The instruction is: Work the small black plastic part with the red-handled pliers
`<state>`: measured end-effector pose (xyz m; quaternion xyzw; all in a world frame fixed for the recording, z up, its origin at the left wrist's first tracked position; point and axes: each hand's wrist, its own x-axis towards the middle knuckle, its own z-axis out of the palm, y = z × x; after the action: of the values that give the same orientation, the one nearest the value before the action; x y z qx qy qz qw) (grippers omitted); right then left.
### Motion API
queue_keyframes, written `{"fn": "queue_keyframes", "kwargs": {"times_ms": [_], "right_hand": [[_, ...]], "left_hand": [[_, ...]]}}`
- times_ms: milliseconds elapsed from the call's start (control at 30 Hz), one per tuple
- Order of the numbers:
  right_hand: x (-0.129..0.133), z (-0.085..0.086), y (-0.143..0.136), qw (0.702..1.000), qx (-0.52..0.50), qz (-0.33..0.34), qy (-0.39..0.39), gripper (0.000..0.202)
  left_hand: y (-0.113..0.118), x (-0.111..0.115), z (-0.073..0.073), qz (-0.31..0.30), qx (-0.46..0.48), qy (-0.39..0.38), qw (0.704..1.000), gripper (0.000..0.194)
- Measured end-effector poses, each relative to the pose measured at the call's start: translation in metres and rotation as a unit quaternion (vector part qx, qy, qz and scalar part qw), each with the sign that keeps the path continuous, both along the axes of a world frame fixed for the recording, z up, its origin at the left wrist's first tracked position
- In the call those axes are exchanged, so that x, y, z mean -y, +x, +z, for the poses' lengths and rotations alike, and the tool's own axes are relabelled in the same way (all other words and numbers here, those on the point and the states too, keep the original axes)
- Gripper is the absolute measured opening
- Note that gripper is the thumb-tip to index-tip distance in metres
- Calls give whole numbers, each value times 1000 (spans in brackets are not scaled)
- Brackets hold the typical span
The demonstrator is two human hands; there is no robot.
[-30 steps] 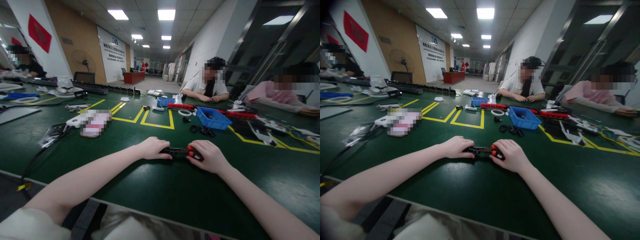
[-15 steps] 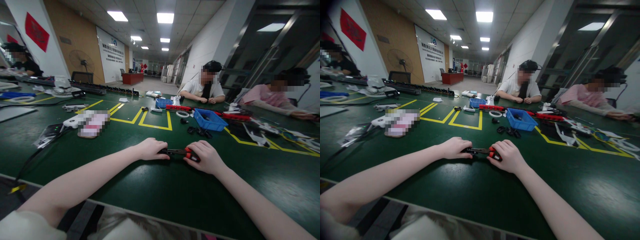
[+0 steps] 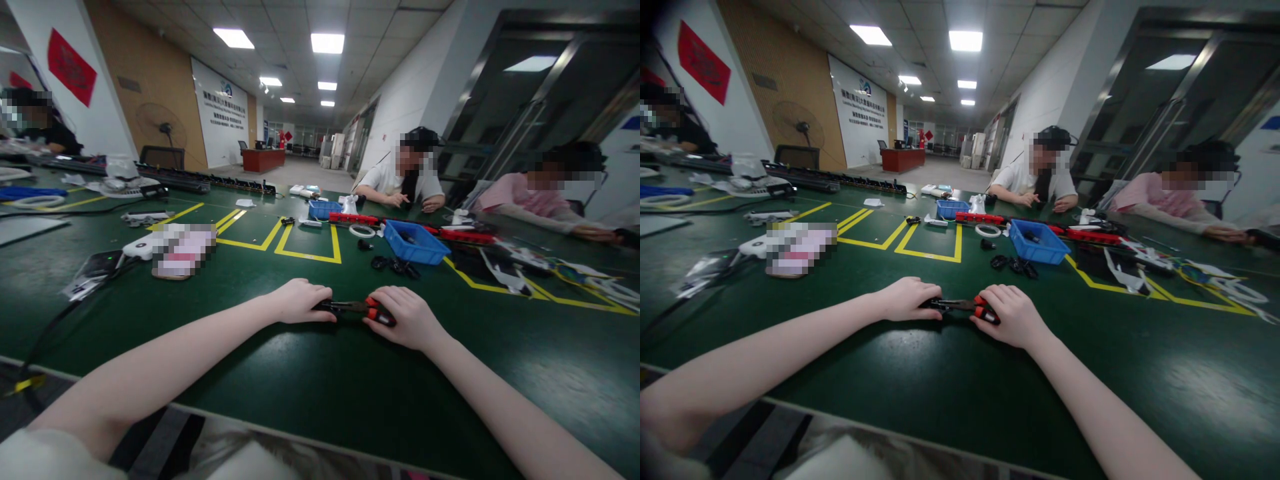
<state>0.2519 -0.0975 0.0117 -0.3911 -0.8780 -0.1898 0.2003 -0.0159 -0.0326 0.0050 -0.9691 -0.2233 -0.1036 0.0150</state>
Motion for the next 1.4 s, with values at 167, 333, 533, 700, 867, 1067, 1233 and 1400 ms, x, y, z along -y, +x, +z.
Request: {"fn": "queue_keyframes", "kwargs": {"times_ms": [167,333,533,700,867,1067,1233,1400], "right_hand": [[0,1,0,1000,1,-2,4,28],[0,1,-1,1000,1,-1,5,29],[1,0,0,1000,0,-9,-11,30],[0,-1,1,1000,-6,-5,-19,31],[-1,-2,1,1000,-5,0,-6,33],[-1,-3,1,1000,-9,9,9,33],[-1,-2,1,1000,-9,14,10,33],[-1,-2,1,999,-11,22,22,33]], "left_hand": [[0,0,0,-1,0,-2,1000,39],[0,0,0,-6,0,2,1000,39],[0,0,1,-7,-3,14,1000,40],[0,0,1,-3,-8,8,1000,39],[0,1,1,-2,-8,5,1000,38],[0,2,1,-4,-4,6,1000,38],[0,1,2,-3,-5,2,1000,38],[0,0,1,-2,-4,0,1000,40]]}}
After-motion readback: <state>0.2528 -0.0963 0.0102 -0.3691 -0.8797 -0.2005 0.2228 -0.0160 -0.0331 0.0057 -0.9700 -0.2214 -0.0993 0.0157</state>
